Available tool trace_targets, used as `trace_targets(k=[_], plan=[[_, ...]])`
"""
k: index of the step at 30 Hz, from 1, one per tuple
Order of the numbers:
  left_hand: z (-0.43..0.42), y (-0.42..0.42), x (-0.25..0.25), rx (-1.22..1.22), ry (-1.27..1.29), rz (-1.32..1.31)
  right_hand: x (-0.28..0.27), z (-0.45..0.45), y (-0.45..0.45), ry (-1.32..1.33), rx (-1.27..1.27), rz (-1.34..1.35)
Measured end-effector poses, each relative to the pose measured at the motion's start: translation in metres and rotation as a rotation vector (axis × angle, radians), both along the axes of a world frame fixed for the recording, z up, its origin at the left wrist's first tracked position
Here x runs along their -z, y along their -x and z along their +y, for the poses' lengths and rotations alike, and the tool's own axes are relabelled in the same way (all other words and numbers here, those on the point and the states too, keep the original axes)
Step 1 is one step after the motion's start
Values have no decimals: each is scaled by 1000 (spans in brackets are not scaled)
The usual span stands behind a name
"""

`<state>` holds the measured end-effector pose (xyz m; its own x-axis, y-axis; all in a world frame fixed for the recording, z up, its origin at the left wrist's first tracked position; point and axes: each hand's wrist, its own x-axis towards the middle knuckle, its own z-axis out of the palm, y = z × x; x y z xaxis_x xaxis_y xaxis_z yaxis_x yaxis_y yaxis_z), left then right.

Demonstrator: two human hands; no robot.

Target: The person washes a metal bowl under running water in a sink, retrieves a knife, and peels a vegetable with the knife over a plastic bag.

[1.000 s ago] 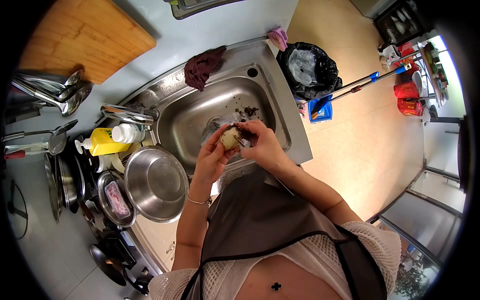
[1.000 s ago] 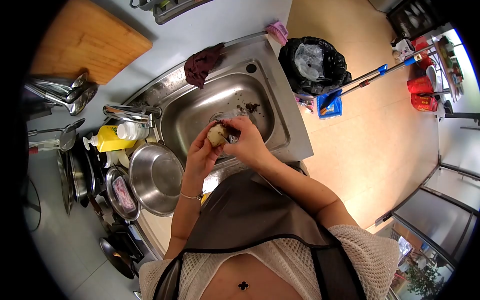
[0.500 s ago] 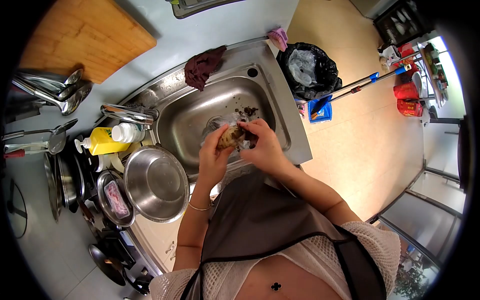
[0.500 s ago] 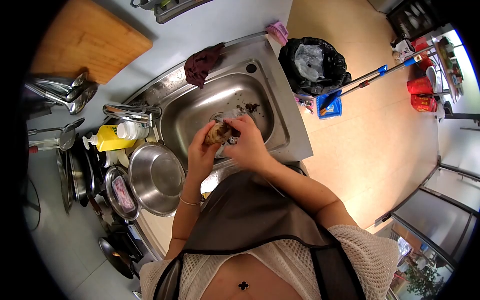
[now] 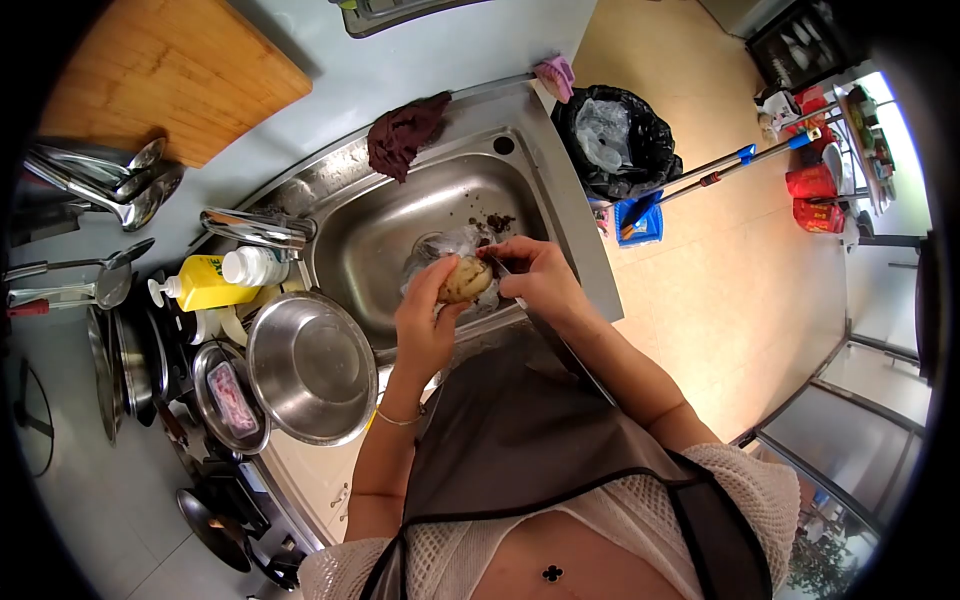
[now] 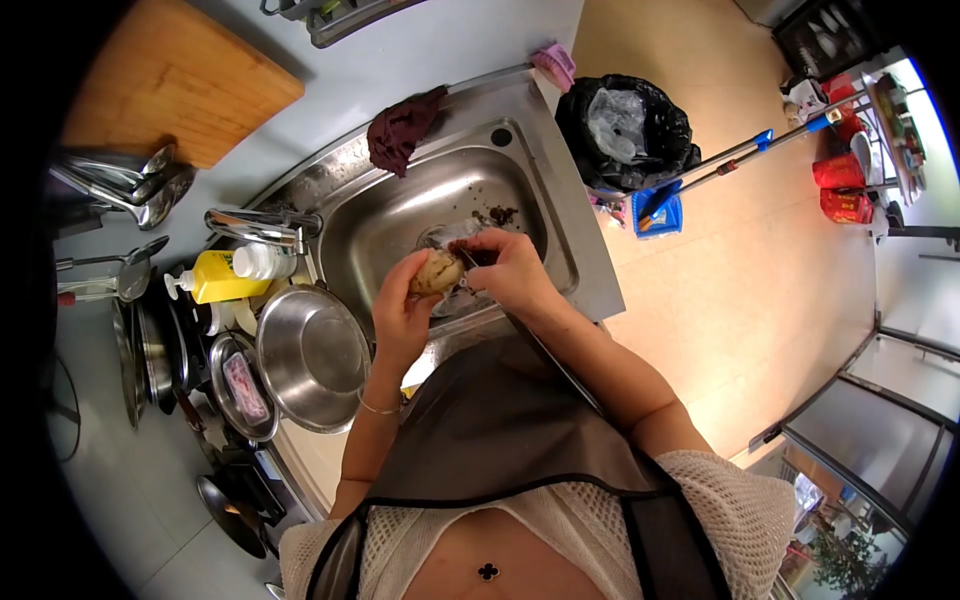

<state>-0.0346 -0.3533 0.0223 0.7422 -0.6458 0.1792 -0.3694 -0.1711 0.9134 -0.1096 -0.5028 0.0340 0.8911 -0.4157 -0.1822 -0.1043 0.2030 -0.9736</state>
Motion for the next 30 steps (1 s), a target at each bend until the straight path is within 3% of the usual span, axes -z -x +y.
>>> trace_targets(k=[2,4,6,8,9,11,13,20,22,24,28,30], plan=[[-2,2,-2,5,-8,-34,-3,-4,1,-210,-55,104],[-5,3,-2,-31,-31,-89,-2,8,1,-157,-26,87],[-7,4,-1,-63,-52,-144,1,25,-2,165,160,-74],[-7,4,1,-56,-35,-180,0,26,0,190,189,-39],[-5,3,3,-59,-35,-183,2,18,1,53,93,-30],[-1,3,9,-12,225,167,5,2,2,-85,-6,-19],[1,2,12,19,260,191,1,-13,2,-356,-169,157],[1,-2,19,118,375,274,-15,9,3,-303,31,53],[1,-5,24,170,443,382,-7,-1,4,-68,-100,14],[7,-6,18,232,482,516,-14,-4,5,-272,-107,136],[29,-7,-5,121,320,588,-5,-7,-4,-316,-134,174],[63,-13,-15,-129,316,337,8,-15,-7,-281,-90,209]])
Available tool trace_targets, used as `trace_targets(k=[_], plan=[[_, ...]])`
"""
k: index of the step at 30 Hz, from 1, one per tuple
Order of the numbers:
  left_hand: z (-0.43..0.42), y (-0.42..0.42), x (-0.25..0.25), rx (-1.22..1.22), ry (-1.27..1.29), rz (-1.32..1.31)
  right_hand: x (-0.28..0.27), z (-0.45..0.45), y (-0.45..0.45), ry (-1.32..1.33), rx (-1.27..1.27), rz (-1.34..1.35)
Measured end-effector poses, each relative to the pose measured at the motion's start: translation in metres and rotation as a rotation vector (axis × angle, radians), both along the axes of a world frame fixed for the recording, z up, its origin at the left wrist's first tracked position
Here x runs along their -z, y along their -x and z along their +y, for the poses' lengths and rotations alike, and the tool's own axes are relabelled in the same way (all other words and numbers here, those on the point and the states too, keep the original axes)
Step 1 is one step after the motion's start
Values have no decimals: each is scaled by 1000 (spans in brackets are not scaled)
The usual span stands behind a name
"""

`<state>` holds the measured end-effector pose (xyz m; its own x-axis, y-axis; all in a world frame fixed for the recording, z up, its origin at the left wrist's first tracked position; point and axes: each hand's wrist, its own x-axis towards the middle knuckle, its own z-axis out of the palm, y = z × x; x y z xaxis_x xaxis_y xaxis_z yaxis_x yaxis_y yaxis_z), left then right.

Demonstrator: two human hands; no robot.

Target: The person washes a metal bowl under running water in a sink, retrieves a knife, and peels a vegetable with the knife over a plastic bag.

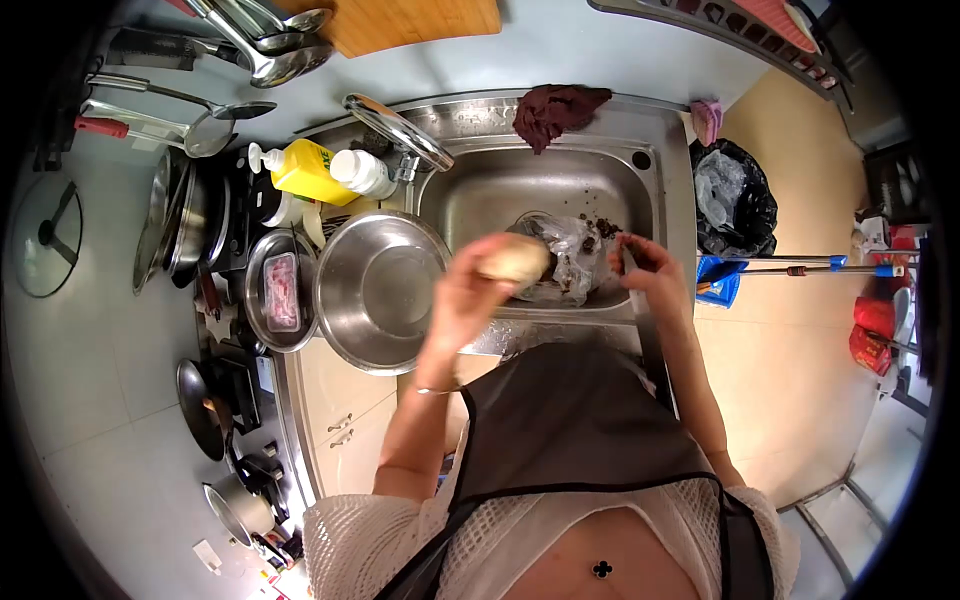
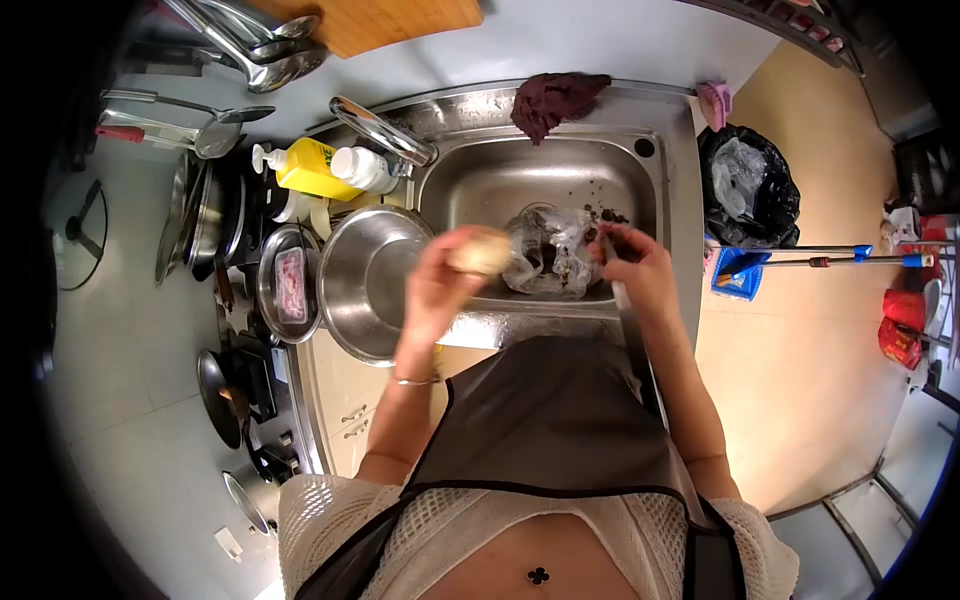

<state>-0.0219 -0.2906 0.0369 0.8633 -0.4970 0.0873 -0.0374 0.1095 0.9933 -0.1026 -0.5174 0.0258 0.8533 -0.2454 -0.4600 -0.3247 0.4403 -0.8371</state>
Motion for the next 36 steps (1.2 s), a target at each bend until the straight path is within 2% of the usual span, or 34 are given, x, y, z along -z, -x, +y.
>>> trace_targets(k=[2,3,4,5,6,7,10,12,14,16,18,19,20,22,23,24,25,26,28,30,32,34,36], plan=[[42,-14,-9,-311,-429,-11,30,-12,-7,135,102,-21],[73,-23,12,-405,-659,-81,62,-17,-10,278,124,-70],[103,-31,38,-440,-891,-237,84,-18,-12,293,138,-57],[120,-33,48,-420,-1110,-192,101,-16,-15,637,172,-44],[137,-34,64,-379,-1138,-100,108,-14,-17,980,198,-31],[154,-37,86,-350,-1209,-93,108,-10,-17,992,205,-20],[169,-37,110,-333,-1273,-79,103,-7,-15,1129,232,74],[152,-33,93,-351,-1268,-105,89,-15,-15,545,70,200],[108,-31,59,-689,-1330,-903,86,-21,-13,521,-5,216],[59,-27,41,-541,-1098,-822,83,-17,-10,374,47,192],[-1,-14,54,-199,-944,-395,82,-16,-6,433,22,174],[-11,-18,107,-60,-850,-491,82,-15,-4,483,3,151],[-20,-19,155,151,-895,-445,79,-15,-2,488,11,151],[-46,-22,222,544,-1195,-421,65,-18,3,234,-47,215],[-52,-23,251,554,-1181,-432,48,-21,3,163,-138,291],[-57,-20,276,501,-1165,-461,38,-20,5,171,-122,299],[-65,-17,289,444,-1147,-487,29,-20,7,88,-135,226],[-74,-15,282,450,-1129,-491,22,-20,8,8,-152,152],[-88,-7,254,508,-1439,-420,14,-20,10,-22,-145,118],[-90,-9,256,699,-1418,-514,11,-21,12,-62,-142,71],[-97,2,241,429,-1416,-1,13,-23,13,-65,-141,51],[-88,5,342,576,-1511,-85,15,-23,13,-68,-130,40],[-95,7,278,530,-1675,-283,16,-22,13,-69,-122,35]])
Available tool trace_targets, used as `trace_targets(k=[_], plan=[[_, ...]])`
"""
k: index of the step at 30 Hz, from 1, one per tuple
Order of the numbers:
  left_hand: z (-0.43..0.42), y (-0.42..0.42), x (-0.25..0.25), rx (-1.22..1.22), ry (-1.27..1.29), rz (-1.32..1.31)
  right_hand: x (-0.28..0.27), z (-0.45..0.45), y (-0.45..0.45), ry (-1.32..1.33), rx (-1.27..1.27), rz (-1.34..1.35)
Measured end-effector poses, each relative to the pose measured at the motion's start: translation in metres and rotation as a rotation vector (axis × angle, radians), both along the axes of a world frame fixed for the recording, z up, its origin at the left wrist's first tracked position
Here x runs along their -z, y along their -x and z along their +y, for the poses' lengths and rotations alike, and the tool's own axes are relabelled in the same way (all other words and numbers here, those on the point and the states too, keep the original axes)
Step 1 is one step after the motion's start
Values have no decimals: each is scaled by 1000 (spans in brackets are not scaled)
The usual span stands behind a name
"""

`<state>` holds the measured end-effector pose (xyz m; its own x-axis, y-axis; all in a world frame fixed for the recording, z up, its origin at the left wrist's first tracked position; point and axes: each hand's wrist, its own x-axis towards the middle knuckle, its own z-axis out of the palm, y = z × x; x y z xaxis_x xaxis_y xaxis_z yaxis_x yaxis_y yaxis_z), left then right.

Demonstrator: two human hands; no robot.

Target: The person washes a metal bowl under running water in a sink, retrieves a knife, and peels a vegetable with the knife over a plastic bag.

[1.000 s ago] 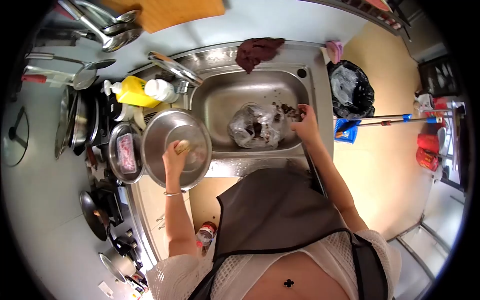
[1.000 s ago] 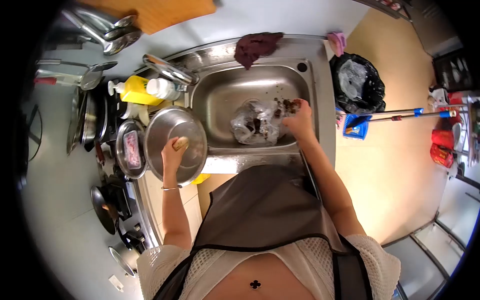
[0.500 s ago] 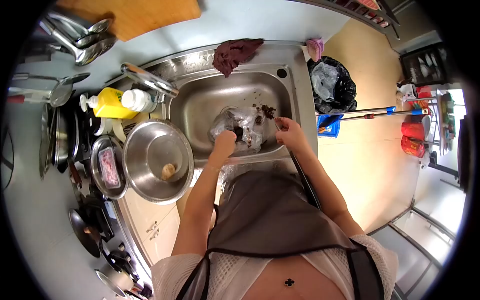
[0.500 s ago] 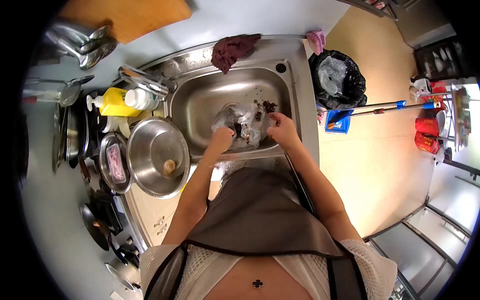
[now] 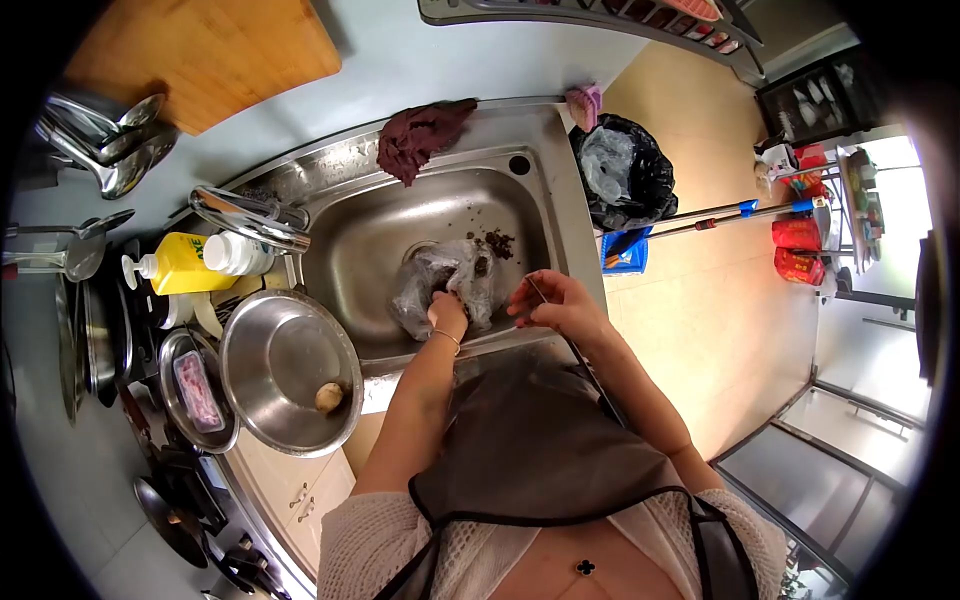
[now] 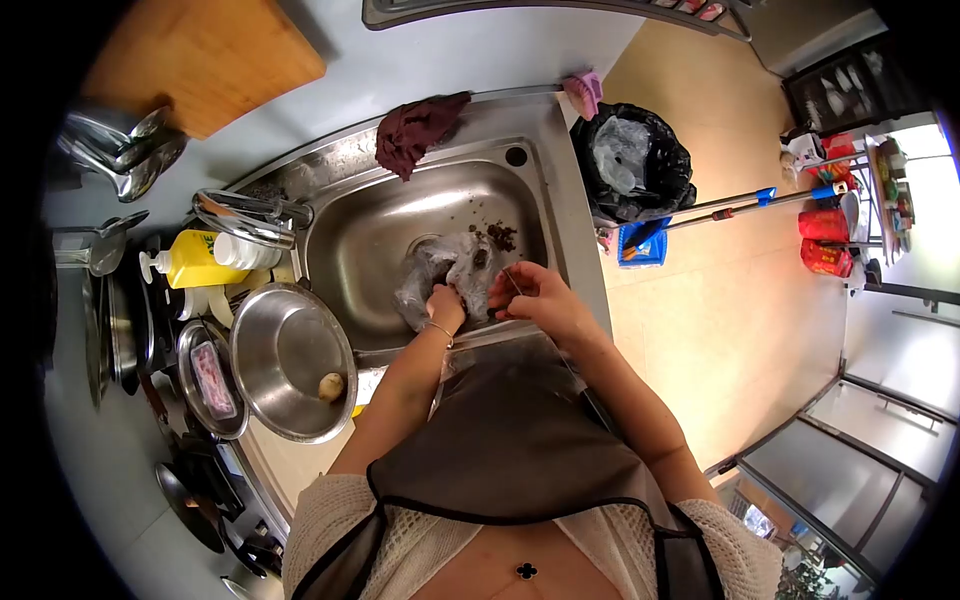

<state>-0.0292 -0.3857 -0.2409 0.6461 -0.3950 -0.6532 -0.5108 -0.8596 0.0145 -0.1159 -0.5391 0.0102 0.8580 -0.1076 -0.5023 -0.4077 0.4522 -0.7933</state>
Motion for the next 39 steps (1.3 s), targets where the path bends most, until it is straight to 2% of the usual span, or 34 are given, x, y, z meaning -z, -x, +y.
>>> trace_targets(k=[2,4,5,8,9,10,12,14,16,17,18,20,21,22,24,26,27,30,31,39], plan=[[-1,-3,-16,-58,-83,29,0,3,3,-31,18,61],[6,-7,-28,-285,1,69,2,4,7,-46,0,56],[8,-15,-44,-170,-35,243,2,2,8,-55,-16,45],[11,-27,-45,-243,-191,269,-8,-2,13,-27,-86,72],[16,-23,-45,-244,-76,161,-12,0,14,-34,-84,70],[23,-23,-46,-245,-83,157,-17,2,14,-48,-64,111],[32,-26,-84,-453,346,95,-21,8,14,-72,-42,145],[39,-22,-113,-518,428,17,-23,13,11,235,-46,117],[50,-22,-133,-587,975,-39,-13,13,11,290,-62,88],[50,-21,-146,-829,1159,258,-6,14,11,351,-74,67],[48,-18,-164,-829,1162,244,4,17,11,349,-79,55],[43,-8,-204,-1026,1632,787,19,24,7,451,43,-154],[42,-6,-227,-1015,1657,955,10,29,2,452,35,-170],[41,-5,-238,-1009,1668,939,-2,36,-3,459,86,-210],[40,-3,-252,-1016,1773,1178,-21,45,-9,459,140,-259],[39,-1,-260,-998,1791,1163,-30,48,-11,214,154,-293],[39,2,-268,-977,1785,1073,-32,50,-10,197,165,-336],[34,13,-291,-945,1767,934,-40,59,-10,194,158,-504],[33,15,-294,-942,1758,887,-44,60,-9,244,90,-510],[34,18,-288,-921,1726,834,-44,60,-2,217,142,-462]])
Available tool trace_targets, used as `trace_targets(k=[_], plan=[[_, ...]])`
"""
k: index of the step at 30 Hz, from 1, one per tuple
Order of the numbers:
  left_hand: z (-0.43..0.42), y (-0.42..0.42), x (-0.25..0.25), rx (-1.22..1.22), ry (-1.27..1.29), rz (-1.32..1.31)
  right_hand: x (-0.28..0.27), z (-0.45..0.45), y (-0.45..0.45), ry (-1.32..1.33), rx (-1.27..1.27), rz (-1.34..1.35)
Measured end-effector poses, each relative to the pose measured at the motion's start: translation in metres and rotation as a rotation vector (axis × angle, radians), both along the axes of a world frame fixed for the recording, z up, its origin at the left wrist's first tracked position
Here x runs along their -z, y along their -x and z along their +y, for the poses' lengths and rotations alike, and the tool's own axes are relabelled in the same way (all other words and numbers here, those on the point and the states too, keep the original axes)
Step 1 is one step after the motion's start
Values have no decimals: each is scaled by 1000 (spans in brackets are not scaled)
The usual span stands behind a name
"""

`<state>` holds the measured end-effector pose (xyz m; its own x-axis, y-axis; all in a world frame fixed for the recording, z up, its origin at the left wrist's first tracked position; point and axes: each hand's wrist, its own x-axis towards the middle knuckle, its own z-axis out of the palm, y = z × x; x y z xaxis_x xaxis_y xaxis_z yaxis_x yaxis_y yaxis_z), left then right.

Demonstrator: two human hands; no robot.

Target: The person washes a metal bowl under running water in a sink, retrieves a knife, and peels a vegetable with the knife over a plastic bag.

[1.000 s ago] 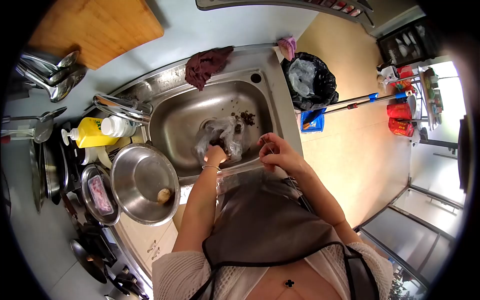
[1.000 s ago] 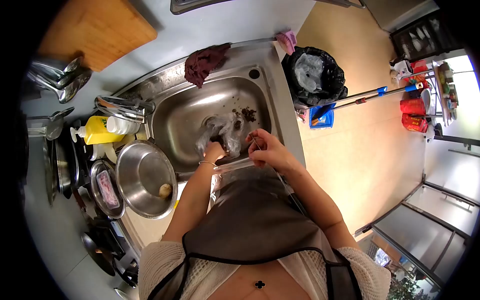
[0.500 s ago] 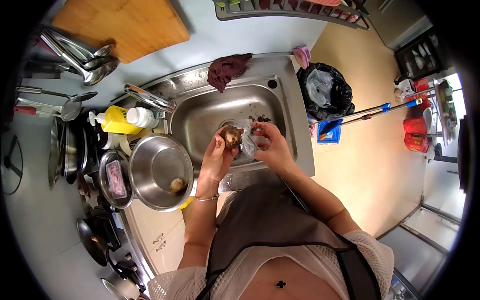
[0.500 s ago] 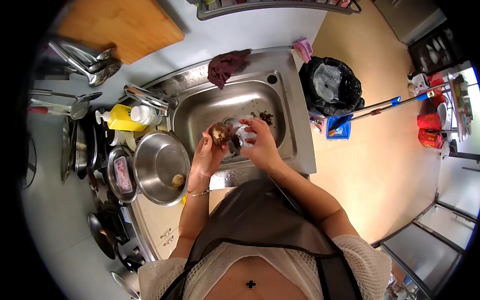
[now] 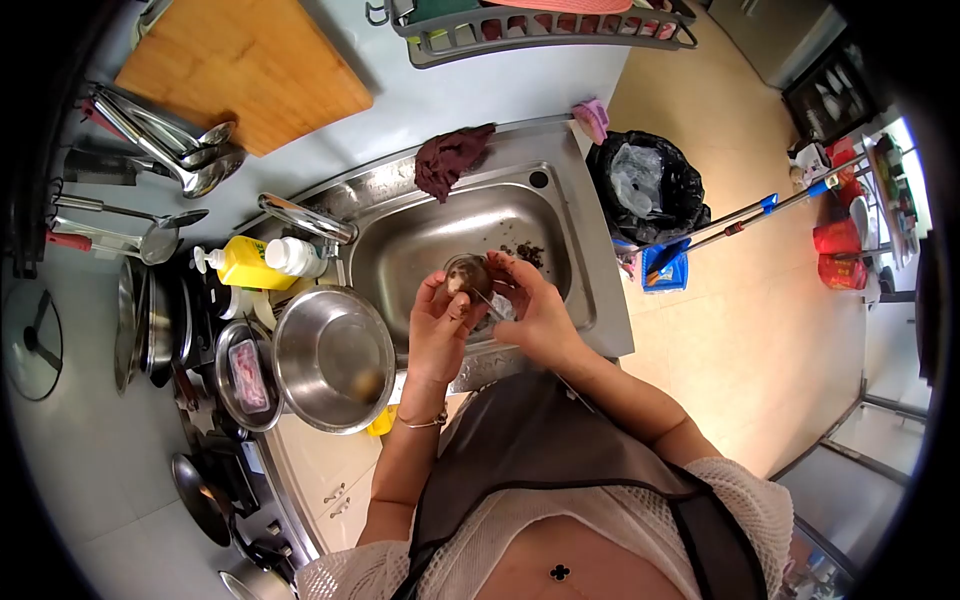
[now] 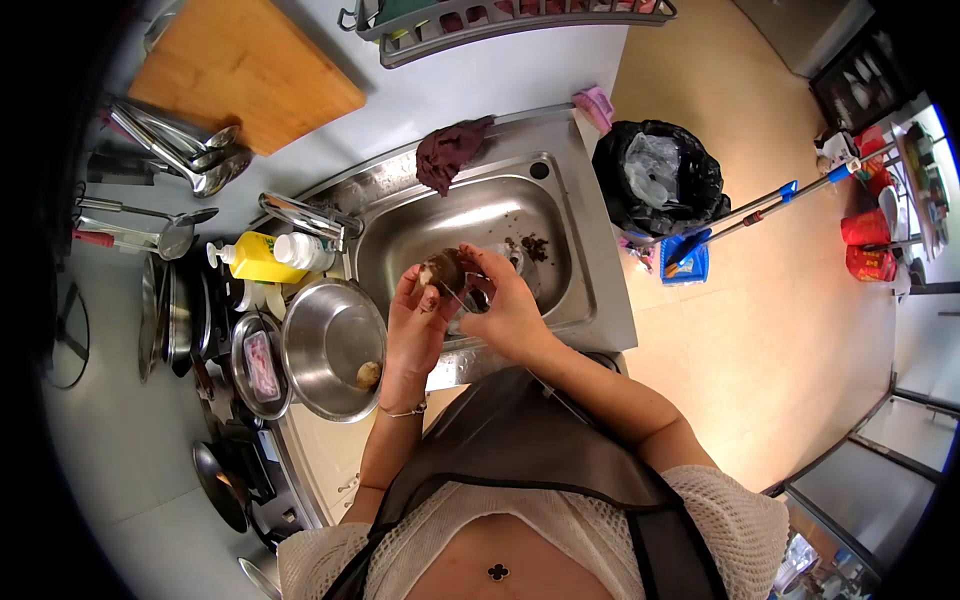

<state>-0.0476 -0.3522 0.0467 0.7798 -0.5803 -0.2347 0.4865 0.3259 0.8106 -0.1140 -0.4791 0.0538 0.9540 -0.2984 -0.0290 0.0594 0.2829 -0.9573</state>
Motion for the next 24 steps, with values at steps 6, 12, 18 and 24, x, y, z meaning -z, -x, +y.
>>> trace_targets(k=[6,12,18,24], plan=[[-14,3,-8,-27,154,74,-5,-1,-1,-86,-25,-55],[-8,-1,3,-36,59,-131,-11,-2,-3,101,29,-37],[-3,-11,-2,63,-210,-470,-3,-13,-9,209,-10,-4],[-1,-19,9,125,-191,-229,24,-19,-19,-3,-101,135]])
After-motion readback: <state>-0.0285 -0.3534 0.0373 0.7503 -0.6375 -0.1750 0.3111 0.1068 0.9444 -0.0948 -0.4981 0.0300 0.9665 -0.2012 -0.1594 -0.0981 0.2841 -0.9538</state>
